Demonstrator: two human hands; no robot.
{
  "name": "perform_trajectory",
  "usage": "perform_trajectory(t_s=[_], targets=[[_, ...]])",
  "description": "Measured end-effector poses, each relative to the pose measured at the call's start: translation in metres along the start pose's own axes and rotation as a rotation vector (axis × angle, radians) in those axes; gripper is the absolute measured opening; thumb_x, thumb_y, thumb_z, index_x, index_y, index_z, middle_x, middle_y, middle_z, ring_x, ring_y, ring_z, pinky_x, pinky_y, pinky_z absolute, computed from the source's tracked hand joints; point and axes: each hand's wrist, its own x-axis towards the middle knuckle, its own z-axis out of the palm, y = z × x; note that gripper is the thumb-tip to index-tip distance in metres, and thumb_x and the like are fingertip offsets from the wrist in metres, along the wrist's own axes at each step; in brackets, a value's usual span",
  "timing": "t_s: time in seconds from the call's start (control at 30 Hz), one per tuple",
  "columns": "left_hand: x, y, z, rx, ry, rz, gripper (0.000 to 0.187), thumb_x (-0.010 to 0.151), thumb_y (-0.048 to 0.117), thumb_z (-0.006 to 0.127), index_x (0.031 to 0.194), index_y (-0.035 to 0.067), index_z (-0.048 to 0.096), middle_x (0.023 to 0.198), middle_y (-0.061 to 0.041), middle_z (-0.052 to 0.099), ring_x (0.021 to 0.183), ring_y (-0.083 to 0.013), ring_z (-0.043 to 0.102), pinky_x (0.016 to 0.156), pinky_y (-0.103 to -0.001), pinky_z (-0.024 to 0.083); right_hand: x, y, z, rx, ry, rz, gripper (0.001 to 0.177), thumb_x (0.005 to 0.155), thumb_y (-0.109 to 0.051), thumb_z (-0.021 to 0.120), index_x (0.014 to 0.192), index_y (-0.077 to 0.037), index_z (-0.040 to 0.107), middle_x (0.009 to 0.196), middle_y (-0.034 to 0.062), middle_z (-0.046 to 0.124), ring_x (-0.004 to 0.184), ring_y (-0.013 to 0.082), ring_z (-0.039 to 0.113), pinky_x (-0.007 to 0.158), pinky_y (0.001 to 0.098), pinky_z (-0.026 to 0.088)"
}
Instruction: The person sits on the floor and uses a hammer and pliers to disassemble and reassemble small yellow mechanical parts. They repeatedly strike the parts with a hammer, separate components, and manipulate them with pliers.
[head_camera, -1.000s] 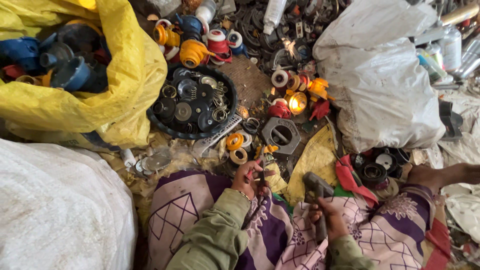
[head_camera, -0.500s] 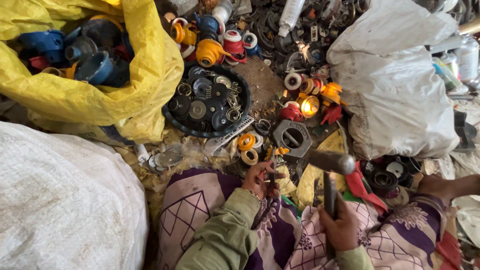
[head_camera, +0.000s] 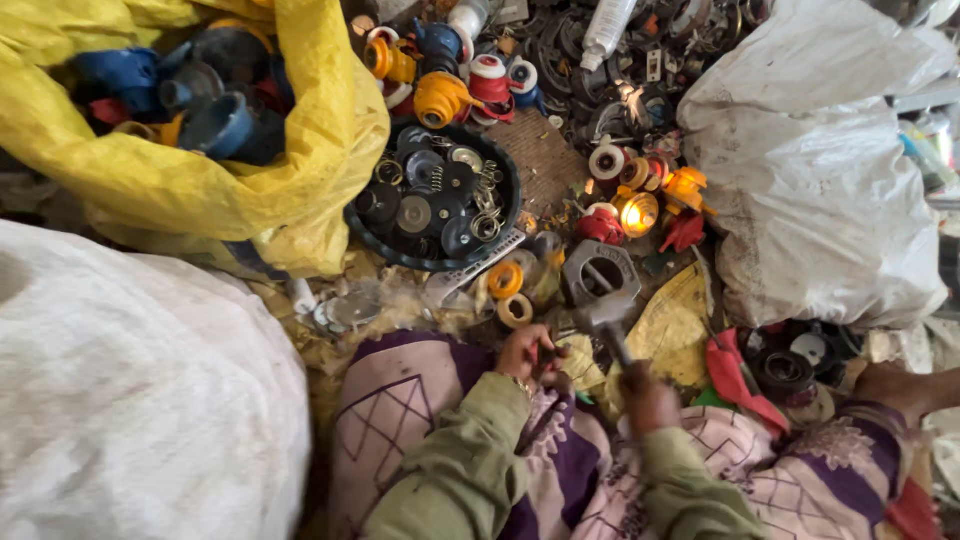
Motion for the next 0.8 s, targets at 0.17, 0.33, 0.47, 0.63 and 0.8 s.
perform_trajectory(t_s=[0.17,0.33,0.47,0.63,0.8], targets=[[0.033,-0.029,-0.034,0.161,-0.002,-0.091,0.019,0.086,0.021,0.064,0.077,0.005,0.060,0.081,-0.021,0.068,0.055,-0.0221,0.058,0.047,-0.037,0.049,-0.017,0.042,-0.032,0.060,0.171,0.014,0.036,0.085,-0.036,0.077,0.104,-0.007,0.071,0.073,0.0159,0.071,0.064,0.0301,0.069,0.060,0.0442,0.053],[0.037,-0.037,-0.028,0.477,0.075,0.043,0.023,0.085,0.017,0.070,0.079,-0.004,0.062,0.083,-0.024,0.064,0.067,-0.0265,0.069,0.050,-0.036,0.049,-0.044,0.063,-0.044,0.520,0.071,0.365,0.046,0.089,-0.042,0.073,0.092,0.003,0.064,0.063,0.0157,0.061,0.048,0.0268,0.054,0.046,0.0444,0.044],[-0.004,-0.033,0.006,1.347,0.253,-0.014,0.031,0.080,0.027,0.073,0.091,-0.002,0.073,0.091,-0.026,0.070,0.079,-0.0349,0.068,0.067,-0.040,0.052,-0.044,0.073,-0.041,0.195,0.062,0.467,0.045,0.089,-0.042,0.073,0.098,0.001,0.065,0.072,0.0169,0.063,0.060,0.0297,0.058,0.056,0.0451,0.046],[-0.051,-0.034,0.061,2.055,0.148,-0.037,0.054,0.076,0.029,0.080,0.113,-0.007,0.067,0.110,-0.026,0.069,0.102,-0.0400,0.069,0.093,-0.046,0.054,-0.035,0.056,-0.023,-0.208,-0.110,0.459,0.047,0.088,-0.041,0.075,0.111,-0.002,0.063,0.092,0.0190,0.063,0.085,0.0357,0.058,0.077,0.0476,0.047],[-0.055,-0.037,0.070,2.141,0.220,0.276,0.023,0.073,0.020,0.074,0.086,0.000,0.079,0.113,-0.022,0.064,0.107,-0.0437,0.060,0.090,-0.054,0.048,0.002,0.017,-0.033,-0.209,0.330,-0.042,0.052,0.088,-0.040,0.077,0.124,-0.006,0.061,0.111,0.0210,0.063,0.111,0.0416,0.058,0.097,0.0502,0.048]])
